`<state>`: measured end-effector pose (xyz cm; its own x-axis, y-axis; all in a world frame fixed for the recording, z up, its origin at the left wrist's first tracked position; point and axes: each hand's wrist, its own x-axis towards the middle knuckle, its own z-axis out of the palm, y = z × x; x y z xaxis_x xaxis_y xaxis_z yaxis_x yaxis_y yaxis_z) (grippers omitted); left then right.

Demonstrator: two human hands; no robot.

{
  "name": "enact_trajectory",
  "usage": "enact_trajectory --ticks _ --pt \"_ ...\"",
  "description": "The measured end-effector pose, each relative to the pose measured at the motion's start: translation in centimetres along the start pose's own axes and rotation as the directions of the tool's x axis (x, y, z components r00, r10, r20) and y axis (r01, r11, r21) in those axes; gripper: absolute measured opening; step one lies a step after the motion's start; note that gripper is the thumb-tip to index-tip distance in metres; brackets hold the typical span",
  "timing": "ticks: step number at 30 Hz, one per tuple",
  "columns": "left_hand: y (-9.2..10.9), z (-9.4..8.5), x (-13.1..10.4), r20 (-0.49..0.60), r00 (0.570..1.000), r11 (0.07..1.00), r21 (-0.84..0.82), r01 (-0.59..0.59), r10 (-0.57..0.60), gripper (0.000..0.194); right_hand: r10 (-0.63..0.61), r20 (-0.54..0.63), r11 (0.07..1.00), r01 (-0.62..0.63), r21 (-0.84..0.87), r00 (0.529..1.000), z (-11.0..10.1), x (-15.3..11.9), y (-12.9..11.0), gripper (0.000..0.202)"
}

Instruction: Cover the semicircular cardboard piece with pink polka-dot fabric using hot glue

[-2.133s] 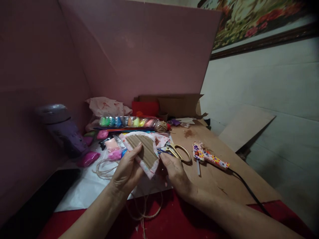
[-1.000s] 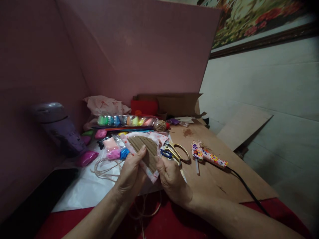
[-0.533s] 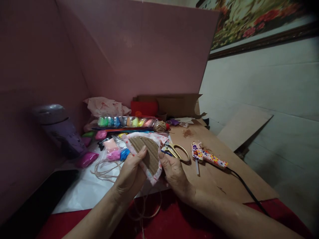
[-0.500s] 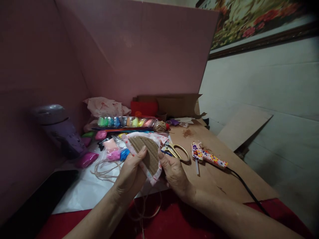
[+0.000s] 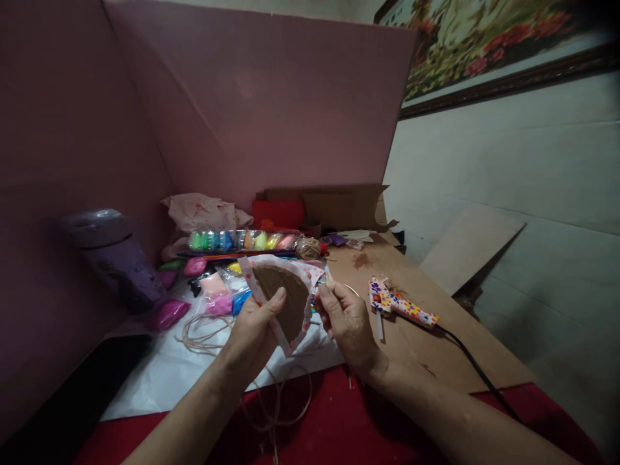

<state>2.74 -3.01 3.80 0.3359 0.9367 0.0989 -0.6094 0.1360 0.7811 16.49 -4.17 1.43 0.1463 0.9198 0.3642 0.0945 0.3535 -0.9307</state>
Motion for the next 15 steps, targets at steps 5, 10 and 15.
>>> enact_trajectory --ticks 5,10,15 --pt "-0.28 0.09 0.03 -0.017 1.0 0.999 0.052 0.007 -0.006 0.019 0.008 0.014 0.999 -0.008 -0.038 1.0 0.1 0.09 -0.19 0.033" --pt "-0.68 -0.23 0.19 -0.012 0.999 0.992 0.122 -0.031 0.033 0.018 0.029 0.019 0.996 -0.028 -0.081 0.999 0.08 0.25 0.13 0.025" --pt "-1.0 -0.69 0.34 -0.049 0.997 0.973 0.225 -0.052 0.064 0.022 0.052 0.025 0.992 -0.049 -0.114 0.998 0.04 0.25 0.06 0.016"
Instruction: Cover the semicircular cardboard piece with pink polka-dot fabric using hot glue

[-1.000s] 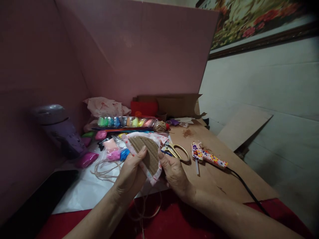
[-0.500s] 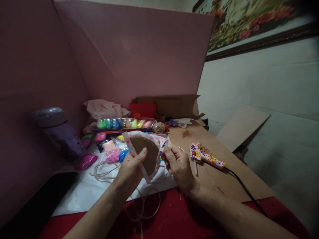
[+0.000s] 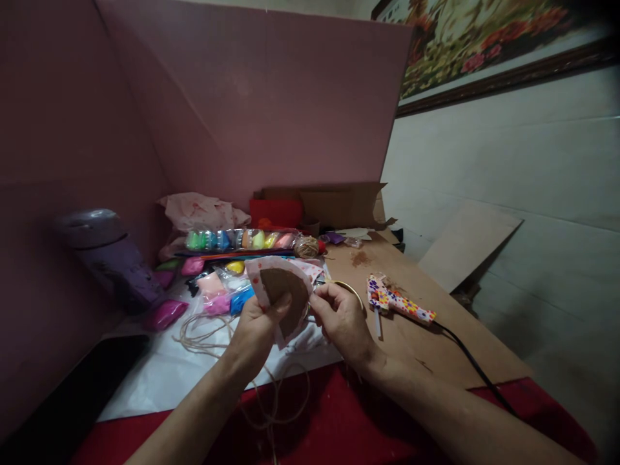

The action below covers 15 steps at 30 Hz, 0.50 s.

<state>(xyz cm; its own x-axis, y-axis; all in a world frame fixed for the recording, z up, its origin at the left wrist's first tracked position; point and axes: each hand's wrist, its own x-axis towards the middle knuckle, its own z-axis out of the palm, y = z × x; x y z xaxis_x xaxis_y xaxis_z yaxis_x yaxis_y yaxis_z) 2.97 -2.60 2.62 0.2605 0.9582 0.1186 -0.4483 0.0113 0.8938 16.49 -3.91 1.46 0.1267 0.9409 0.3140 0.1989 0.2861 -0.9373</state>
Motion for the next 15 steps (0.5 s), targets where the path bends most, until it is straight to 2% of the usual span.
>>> enact_trajectory --ticks 8,15 --pt "-0.48 -0.37 -0.03 0.014 0.999 0.997 0.064 -0.036 0.035 0.019 0.038 -0.026 0.999 -0.038 -0.014 0.999 0.07 0.11 -0.14 0.007" --pt "-0.1 -0.14 0.07 0.04 0.999 0.999 -0.02 -0.026 0.027 0.019 -0.005 -0.007 0.998 0.006 0.059 1.0 0.09 0.08 0.38 0.009"
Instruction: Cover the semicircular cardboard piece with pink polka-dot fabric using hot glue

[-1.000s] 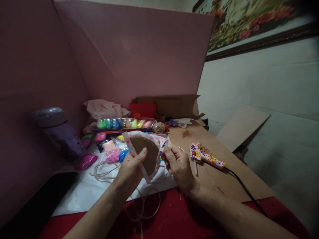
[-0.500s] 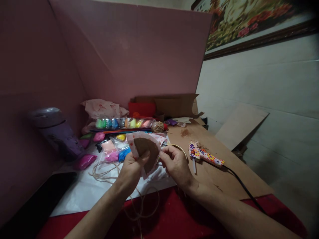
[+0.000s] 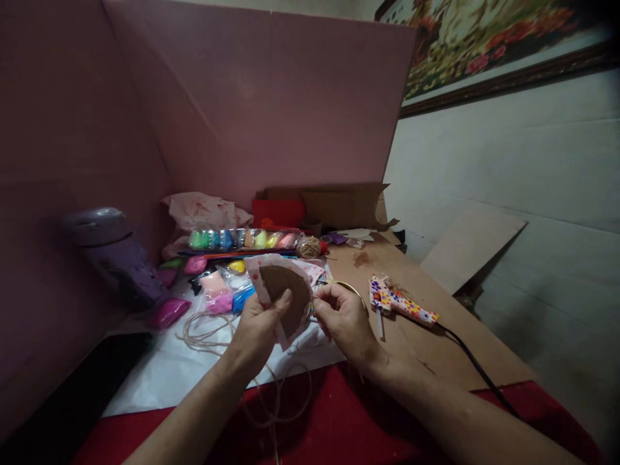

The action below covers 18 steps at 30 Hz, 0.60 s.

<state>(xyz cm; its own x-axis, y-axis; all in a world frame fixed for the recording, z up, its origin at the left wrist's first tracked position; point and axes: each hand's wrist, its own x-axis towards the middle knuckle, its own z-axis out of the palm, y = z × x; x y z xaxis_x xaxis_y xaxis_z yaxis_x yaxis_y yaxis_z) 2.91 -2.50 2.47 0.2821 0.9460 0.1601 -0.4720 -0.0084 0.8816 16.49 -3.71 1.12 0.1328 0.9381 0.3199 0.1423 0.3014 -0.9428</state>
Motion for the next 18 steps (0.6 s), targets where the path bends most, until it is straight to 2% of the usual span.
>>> enact_trajectory --ticks 4,9,15,18 --pt "0.1 0.0 0.1 -0.017 1.0 1.0 0.003 -0.001 0.001 0.017 -0.09 0.013 0.994 0.09 -0.063 0.996 -0.1 -0.2 0.1 0.011" --pt "0.4 0.1 0.0 -0.025 0.999 1.0 -0.002 0.022 -0.022 0.019 -0.267 0.058 0.94 0.273 -0.203 0.962 -0.1 -0.1 0.1 0.011" --pt "1.1 0.4 -0.2 -0.035 0.998 0.99 -0.129 0.052 -0.057 0.022 -0.206 0.102 0.975 0.213 -0.065 0.973 -0.2 -0.1 0.2 0.013" --pt "1.4 0.6 -0.2 -0.013 0.996 0.985 -0.151 0.086 -0.089 0.023 -0.213 0.098 0.976 0.217 -0.033 0.972 -0.3 -0.3 0.2 0.015"
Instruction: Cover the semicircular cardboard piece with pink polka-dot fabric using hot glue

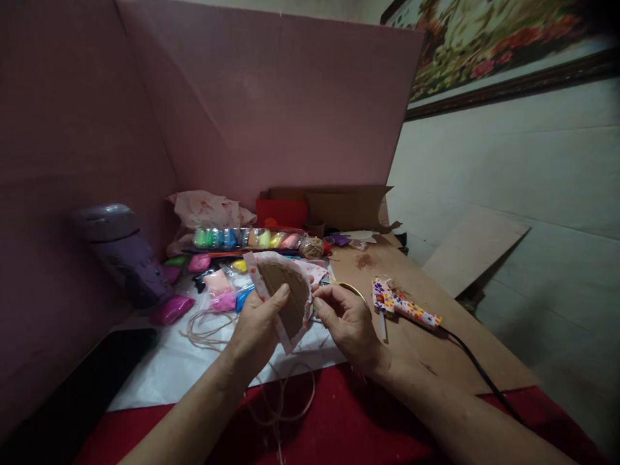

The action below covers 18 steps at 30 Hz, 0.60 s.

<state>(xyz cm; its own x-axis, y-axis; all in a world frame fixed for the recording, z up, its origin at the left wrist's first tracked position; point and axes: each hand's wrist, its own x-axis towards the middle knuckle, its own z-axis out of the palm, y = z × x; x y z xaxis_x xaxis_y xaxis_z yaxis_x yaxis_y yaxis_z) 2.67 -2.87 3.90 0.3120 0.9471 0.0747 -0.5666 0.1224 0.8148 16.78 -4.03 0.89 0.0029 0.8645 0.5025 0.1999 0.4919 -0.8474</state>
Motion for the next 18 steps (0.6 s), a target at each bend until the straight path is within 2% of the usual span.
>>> enact_trajectory --ticks 2,6,8,10,13,18 --pt "0.1 0.1 0.0 0.025 1.0 1.0 -0.013 0.009 -0.008 0.022 0.038 -0.031 0.998 -0.036 0.052 0.999 -0.1 0.0 0.0 0.02" --pt "0.3 0.1 -0.2 0.065 0.998 0.999 -0.046 0.029 -0.026 0.018 0.251 -0.102 0.941 -0.217 0.26 0.963 -0.1 0.7 0.4 0.025" --pt "0.5 0.1 -0.3 0.082 0.995 0.997 -0.052 0.057 -0.052 0.017 0.328 -0.047 0.881 -0.288 0.376 0.944 0.0 1.1 0.6 0.027" --pt "0.5 0.1 -0.5 0.107 0.991 0.995 -0.051 0.087 -0.081 0.019 0.352 0.055 0.822 -0.337 0.458 0.934 0.1 1.3 0.7 0.033" --pt "0.5 0.0 -0.8 0.148 0.983 0.992 -0.045 0.117 -0.109 0.024 0.344 0.183 0.755 -0.387 0.529 0.921 0.4 1.2 0.5 0.039" --pt "0.3 -0.3 -0.8 0.181 0.975 0.99 -0.047 0.136 -0.126 0.025 0.316 0.271 0.692 -0.416 0.59 0.909 0.4 0.6 0.5 0.04"
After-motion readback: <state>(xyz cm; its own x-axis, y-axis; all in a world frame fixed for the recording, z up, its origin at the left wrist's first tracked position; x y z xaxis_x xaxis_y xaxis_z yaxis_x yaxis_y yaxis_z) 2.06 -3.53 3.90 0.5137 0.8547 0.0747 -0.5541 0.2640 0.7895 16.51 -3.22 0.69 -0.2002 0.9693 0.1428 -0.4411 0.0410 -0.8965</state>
